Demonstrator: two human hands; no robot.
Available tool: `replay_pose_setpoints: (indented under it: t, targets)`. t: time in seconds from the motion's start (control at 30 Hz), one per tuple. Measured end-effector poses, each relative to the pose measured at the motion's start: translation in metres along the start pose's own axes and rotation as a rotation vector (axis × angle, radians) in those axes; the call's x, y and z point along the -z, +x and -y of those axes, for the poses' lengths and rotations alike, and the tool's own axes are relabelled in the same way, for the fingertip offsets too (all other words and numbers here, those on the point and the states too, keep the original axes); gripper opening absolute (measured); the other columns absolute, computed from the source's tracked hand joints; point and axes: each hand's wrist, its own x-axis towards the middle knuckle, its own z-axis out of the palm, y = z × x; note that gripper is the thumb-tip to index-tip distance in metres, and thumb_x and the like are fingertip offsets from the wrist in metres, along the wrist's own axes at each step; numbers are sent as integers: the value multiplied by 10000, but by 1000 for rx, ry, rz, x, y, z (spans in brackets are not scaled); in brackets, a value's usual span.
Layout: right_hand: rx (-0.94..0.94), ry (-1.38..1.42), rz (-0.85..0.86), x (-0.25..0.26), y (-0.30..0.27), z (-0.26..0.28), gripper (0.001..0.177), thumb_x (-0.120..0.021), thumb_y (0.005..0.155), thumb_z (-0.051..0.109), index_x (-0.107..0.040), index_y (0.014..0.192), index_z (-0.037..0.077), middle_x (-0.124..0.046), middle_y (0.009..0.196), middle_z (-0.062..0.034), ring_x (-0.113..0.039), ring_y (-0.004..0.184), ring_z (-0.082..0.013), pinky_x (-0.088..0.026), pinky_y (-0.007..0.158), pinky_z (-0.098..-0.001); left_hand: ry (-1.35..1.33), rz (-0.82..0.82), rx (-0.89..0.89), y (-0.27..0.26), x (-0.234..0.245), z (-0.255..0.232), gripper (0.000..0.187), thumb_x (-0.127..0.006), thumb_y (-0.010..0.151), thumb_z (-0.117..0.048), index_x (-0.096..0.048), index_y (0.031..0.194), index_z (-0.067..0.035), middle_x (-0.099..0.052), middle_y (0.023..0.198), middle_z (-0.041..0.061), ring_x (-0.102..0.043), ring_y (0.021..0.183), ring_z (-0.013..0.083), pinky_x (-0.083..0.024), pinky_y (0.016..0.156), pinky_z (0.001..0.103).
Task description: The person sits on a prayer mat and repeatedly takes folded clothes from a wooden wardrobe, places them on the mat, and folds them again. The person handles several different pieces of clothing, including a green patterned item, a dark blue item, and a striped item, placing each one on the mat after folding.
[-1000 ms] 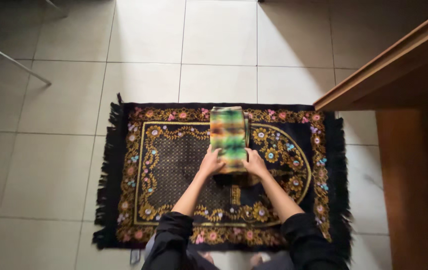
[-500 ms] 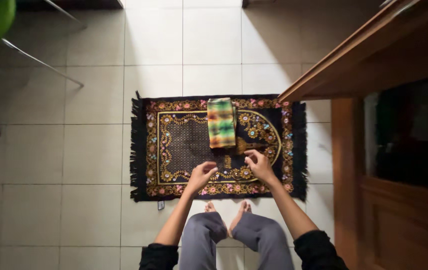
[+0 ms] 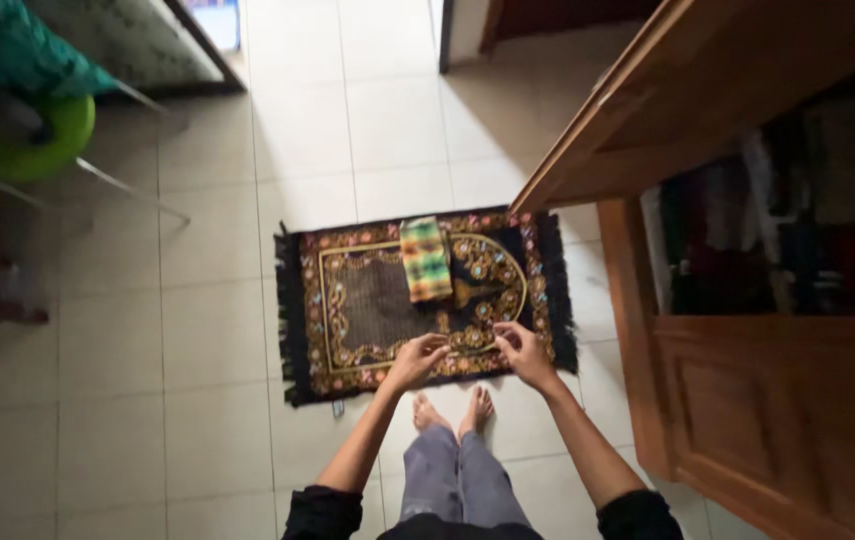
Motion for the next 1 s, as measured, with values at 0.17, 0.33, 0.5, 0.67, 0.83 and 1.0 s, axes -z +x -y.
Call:
replay_pose_setpoints:
  t: [0.17, 0.33, 0.5, 0.67, 0.83, 1.0]
  targets:
    - [109, -118, -139, 23, -37, 8, 271, -689, 937, 143, -708, 1199, 77, -752, 831, -65, -719, 650, -123, -581, 608, -284, 38, 44, -95, 8, -5, -38, 415, -718, 932, -307, -703, 1251, -41, -785, 1144, 121, -760, 1028, 218, -600, 884, 349]
    - [51, -105, -251, 48, -64, 38, 281, -688, 921, 149, -713, 1196, 101, -745, 837, -43, -713, 665, -126, -579, 605, -286, 52, 137, -87, 19, -10, -82, 445, -728, 923, -305, -676, 1276, -38, -767, 1164, 128, -750, 1041, 209, -613, 853, 354]
    - [116, -63, -368, 94, -75, 75, 274, -654, 941, 149, -702, 1205, 93, -756, 855, -31, -703, 706, -112, -579, 652, -278, 57, 202, -229, 37, -18, -115, 417, -734, 938, -269, -690, 1268, -18, -784, 1165, 143, -753, 1055, 216, -602, 901, 334]
    - [287, -76, -514, 166, -89, 99, 276, -657, 967, 147, -697, 1228, 69, -736, 880, -35, -691, 747, -104, -573, 702, -271, 78, 262, -291, 82, -47, -152, 385, -722, 948, -252, -683, 1260, -30, -772, 1170, 111, -739, 1053, 207, -587, 886, 339]
    - [353, -62, -621, 247, -106, 122, 270, -647, 988, 148, -697, 1241, 69, -724, 908, -42, -673, 789, -104, -576, 738, -270, 143, 346, -429, 119, -84, -212, 355, -703, 935, -238, -688, 1233, -45, -781, 1120, 80, -752, 997, 173, -599, 825, 316]
    - [444, -39, -735, 339, -109, 122, 271, -637, 1010, 164, -672, 1262, 70, -724, 944, -35, -675, 805, -104, -573, 753, -281, 360, 308, -437, 171, -131, -293, 342, -736, 939, -240, -729, 1218, -42, -794, 920, 148, -741, 847, 254, -572, 737, 362]
